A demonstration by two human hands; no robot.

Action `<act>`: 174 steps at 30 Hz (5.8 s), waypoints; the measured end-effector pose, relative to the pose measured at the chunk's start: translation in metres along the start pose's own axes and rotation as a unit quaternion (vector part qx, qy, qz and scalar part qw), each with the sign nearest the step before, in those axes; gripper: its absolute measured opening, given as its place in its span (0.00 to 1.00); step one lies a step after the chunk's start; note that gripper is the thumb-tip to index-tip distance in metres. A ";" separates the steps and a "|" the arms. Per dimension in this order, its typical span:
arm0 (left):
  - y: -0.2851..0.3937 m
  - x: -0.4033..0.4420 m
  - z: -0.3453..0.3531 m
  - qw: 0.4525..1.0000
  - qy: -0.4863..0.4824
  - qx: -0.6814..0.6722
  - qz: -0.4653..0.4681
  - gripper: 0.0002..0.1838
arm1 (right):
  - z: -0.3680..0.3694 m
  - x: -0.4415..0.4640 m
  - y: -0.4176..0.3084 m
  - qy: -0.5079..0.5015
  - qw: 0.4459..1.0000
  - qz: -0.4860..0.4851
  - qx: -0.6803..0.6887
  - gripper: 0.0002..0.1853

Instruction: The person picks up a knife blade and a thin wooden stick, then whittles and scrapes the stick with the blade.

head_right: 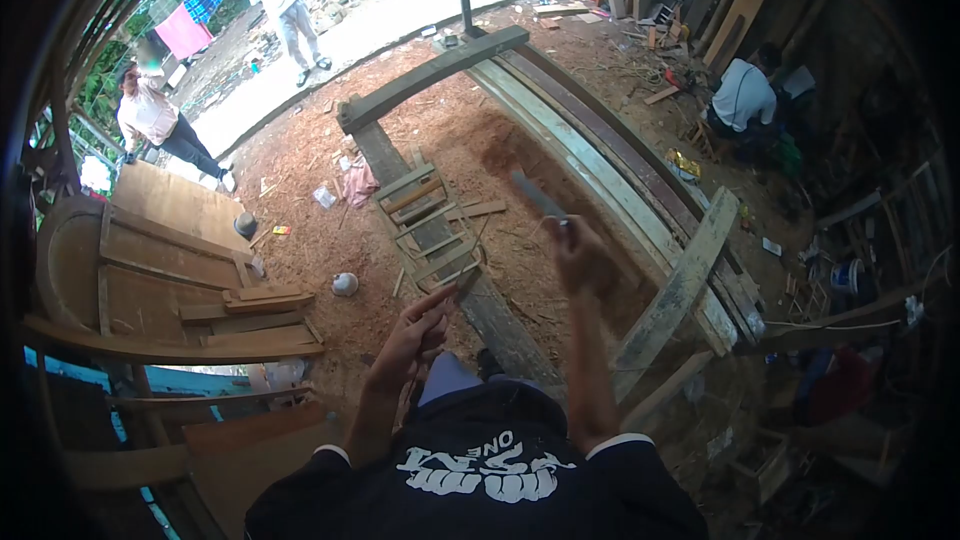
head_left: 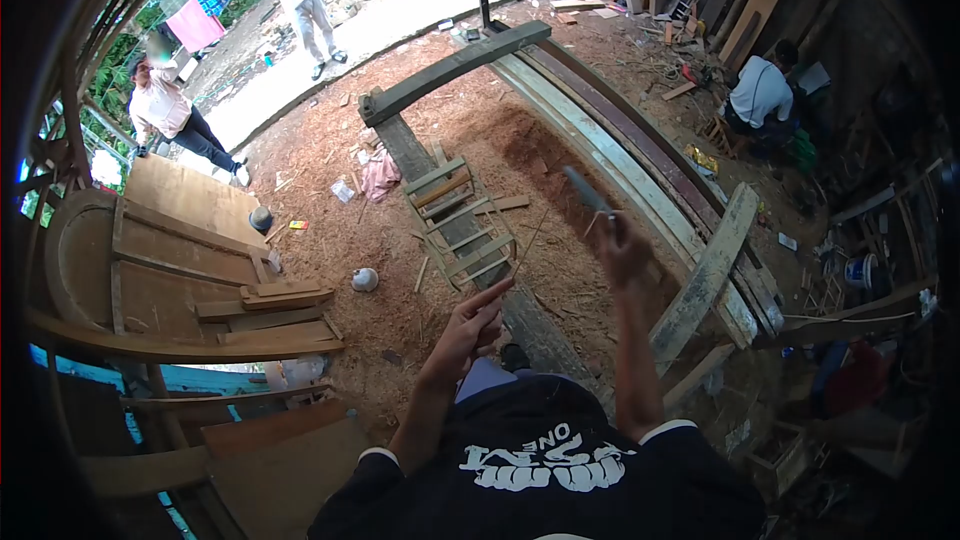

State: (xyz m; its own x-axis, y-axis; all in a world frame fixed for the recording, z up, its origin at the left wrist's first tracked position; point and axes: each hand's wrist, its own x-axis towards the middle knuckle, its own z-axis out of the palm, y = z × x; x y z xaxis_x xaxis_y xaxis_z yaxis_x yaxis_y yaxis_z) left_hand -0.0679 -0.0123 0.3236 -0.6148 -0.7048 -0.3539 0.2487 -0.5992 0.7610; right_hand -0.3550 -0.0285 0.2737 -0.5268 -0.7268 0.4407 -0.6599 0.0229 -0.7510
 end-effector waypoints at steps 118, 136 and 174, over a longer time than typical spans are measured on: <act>0.033 -0.023 -0.011 0.972 -0.008 -0.233 -0.005 0.26 | 0.029 -0.016 -0.101 -0.148 0.931 -0.330 0.048 0.22; 0.028 -0.021 -0.016 0.995 0.048 -0.028 0.083 0.25 | 0.026 -0.019 -0.108 -0.117 0.950 -0.289 0.032 0.22; 0.011 -0.010 0.003 0.995 0.057 -0.034 0.072 0.14 | 0.031 -0.035 -0.089 -0.111 0.950 -0.288 0.039 0.22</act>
State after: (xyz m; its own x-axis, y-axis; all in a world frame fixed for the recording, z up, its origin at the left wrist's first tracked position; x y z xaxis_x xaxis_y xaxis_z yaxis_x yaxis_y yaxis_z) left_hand -0.0617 -0.0108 0.3369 -0.4803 -0.8221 -0.3058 0.3808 -0.5095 0.7716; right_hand -0.2614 -0.0267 0.3100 0.0425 -0.7307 0.6814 -0.7584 -0.4676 -0.4541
